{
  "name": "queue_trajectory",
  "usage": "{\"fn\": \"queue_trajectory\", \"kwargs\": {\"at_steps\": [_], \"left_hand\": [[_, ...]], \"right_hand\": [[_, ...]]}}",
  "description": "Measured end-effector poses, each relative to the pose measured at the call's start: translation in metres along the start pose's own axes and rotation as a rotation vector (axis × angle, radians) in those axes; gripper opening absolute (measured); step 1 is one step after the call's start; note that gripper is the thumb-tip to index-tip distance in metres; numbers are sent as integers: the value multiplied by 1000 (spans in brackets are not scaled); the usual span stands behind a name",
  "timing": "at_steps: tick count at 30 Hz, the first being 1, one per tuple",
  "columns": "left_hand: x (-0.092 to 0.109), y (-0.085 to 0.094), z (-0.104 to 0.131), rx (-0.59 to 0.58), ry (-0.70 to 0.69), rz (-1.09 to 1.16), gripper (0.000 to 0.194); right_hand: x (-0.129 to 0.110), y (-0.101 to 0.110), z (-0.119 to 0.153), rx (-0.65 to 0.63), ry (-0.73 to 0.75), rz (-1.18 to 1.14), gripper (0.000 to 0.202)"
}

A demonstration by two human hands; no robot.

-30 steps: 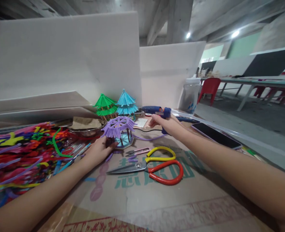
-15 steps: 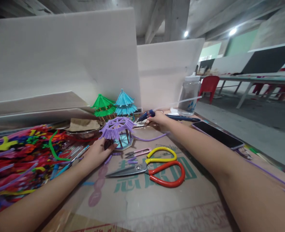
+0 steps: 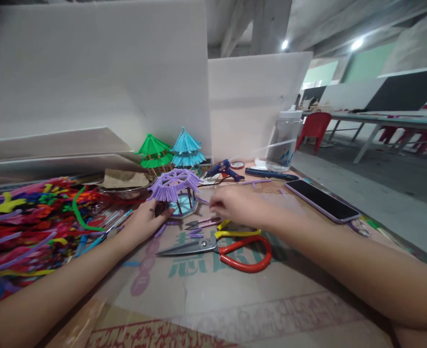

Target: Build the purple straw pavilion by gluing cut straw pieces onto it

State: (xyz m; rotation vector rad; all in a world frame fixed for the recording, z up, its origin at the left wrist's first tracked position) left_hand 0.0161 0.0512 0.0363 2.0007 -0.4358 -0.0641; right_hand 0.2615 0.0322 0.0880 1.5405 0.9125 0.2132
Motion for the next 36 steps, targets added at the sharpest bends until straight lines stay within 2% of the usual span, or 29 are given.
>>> {"fn": "queue_trajectory", "kwargs": {"at_steps": [3, 6, 9, 12, 14, 17, 21, 24, 30, 36], "left_hand": [[1, 1, 0, 35, -39, 29, 27], [3, 2, 0, 47, -54, 34, 26], [3, 3, -1, 41, -48, 16, 27], [3, 2, -1, 41, -53, 12, 27], [3, 2, -1, 51, -68, 22, 27], [4, 1, -1, 55, -85, 31, 28], [8, 3, -1, 27, -97, -8, 34], [11, 5, -1, 15, -116, -29, 34], [10, 4, 0, 37, -136, -59, 43], [12, 5, 1, 58, -153, -83, 45]], "right_hand": [[-28, -23, 3, -73, 50, -91, 10], [-37, -37, -1, -134, 47, -78, 6], [-41, -43, -3, -162, 141, -30, 9], [-48, -46, 3, -100, 301, 69, 19], [-50, -44, 7, -4, 332, 80, 22], [-45, -32, 9, 150, 206, -129, 15], [-33, -14, 5, 333, 37, -636, 10], [-24, -9, -1, 409, -75, -932, 5], [-14, -24, -4, 431, -298, -1277, 5], [-12, -57, -2, 261, -435, -1495, 19]]}}
Point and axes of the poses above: each hand's wrist, its own z-axis away from the middle knuckle, its own y-axis out of the back of the hand, x = y × z, the point moved 5 cm from there along -z, towards the middle knuckle, and after that the axes turned 11 degrees about -z, right-handed, at the moved point
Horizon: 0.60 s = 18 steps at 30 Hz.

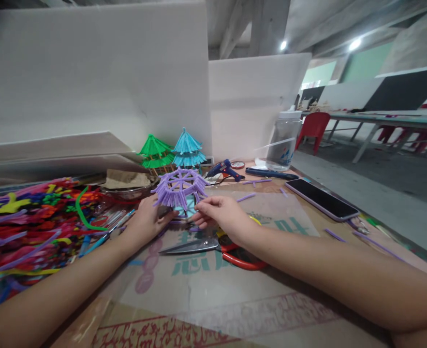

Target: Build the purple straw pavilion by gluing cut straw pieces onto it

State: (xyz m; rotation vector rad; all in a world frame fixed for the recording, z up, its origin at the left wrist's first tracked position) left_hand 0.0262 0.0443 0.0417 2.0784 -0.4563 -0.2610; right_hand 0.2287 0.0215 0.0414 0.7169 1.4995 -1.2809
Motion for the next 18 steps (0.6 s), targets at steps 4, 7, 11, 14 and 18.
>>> {"fn": "queue_trajectory", "kwargs": {"at_steps": [4, 7, 11, 14, 18], "left_hand": [[0, 0, 2, 16, 2, -22, 45], [0, -1, 2, 16, -10, -11, 42], [-2, -3, 2, 10, -16, 13, 40], [-2, -3, 2, 9, -17, 19, 41], [-2, -3, 1, 4, -22, 19, 39]], "right_hand": [[7, -1, -5, -76, -66, -86, 25], [7, 0, -7, -108, -82, -131, 26], [7, 3, -7, -116, -117, -160, 24], [8, 4, -7, -126, -142, -157, 22], [9, 3, -10, -155, -129, -164, 23]]}}
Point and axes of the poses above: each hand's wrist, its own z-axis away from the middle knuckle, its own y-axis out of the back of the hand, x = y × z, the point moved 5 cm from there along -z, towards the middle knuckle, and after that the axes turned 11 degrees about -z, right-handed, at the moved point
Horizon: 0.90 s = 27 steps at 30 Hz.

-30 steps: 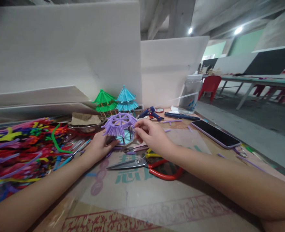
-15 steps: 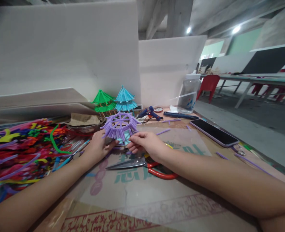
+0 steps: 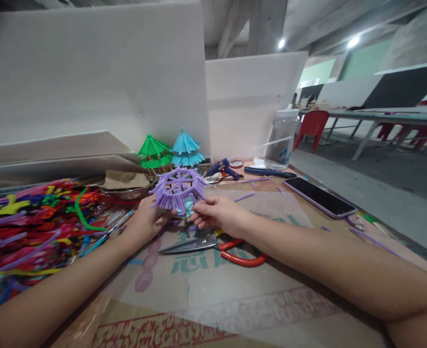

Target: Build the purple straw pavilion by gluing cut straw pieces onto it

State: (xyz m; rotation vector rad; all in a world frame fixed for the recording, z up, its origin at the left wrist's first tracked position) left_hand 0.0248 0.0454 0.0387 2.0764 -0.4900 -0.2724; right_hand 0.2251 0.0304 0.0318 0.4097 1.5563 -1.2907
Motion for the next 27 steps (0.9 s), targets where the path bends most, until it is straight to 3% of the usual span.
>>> {"fn": "queue_trajectory", "kwargs": {"at_steps": [10, 18, 27], "left_hand": [[-1, -1, 0, 15, -1, 10, 44], [0, 1, -3, 20, -25, -7, 35], [0, -1, -3, 22, -20, 17, 41]], "right_hand": [[-4, 3, -8, -37, -23, -19, 20], [-7, 1, -8, -92, -64, 4, 24], [-6, -1, -7, -6, 20, -1, 26]]}}
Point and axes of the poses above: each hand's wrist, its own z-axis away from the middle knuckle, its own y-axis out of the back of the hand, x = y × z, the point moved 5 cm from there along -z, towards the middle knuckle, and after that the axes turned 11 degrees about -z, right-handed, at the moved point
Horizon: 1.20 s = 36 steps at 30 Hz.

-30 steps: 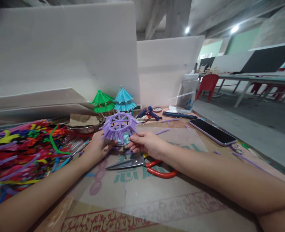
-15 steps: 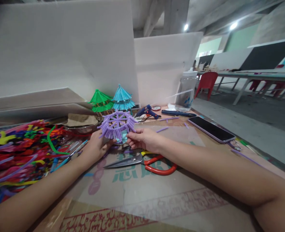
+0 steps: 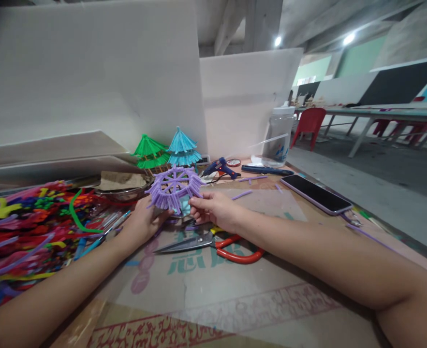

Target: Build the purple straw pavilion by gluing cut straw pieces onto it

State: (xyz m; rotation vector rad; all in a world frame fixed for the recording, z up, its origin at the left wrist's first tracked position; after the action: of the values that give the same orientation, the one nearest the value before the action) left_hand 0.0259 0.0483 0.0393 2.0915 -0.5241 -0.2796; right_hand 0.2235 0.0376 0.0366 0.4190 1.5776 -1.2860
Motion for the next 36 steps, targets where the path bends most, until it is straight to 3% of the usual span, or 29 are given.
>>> {"fn": "queue_trajectory", "kwargs": {"at_steps": [17, 22, 24, 26, 29, 32, 36], "left_hand": [[-3, -2, 1, -1, 22, 5, 41], [-1, 0, 1, 17, -5, 36, 44], [0, 2, 2, 11, 6, 31, 43], [0, 2, 2, -9, 23, 27, 42], [-1, 1, 1, -29, 50, 24, 43], [-2, -1, 1, -38, 56, 29, 44], [-3, -2, 1, -28, 33, 39, 40]], "right_hand": [[2, -4, 4, 48, 65, 14, 35], [-1, 1, 7, 93, 74, 167, 42], [-18, 7, 11, 154, 247, 369, 40], [-42, 7, 21, 170, 575, 717, 31], [-59, -9, 39, -9, 1002, 1308, 16], [-57, -20, 50, -151, 1217, 1672, 24], [-50, -28, 54, -163, 1318, 1861, 27]]}}
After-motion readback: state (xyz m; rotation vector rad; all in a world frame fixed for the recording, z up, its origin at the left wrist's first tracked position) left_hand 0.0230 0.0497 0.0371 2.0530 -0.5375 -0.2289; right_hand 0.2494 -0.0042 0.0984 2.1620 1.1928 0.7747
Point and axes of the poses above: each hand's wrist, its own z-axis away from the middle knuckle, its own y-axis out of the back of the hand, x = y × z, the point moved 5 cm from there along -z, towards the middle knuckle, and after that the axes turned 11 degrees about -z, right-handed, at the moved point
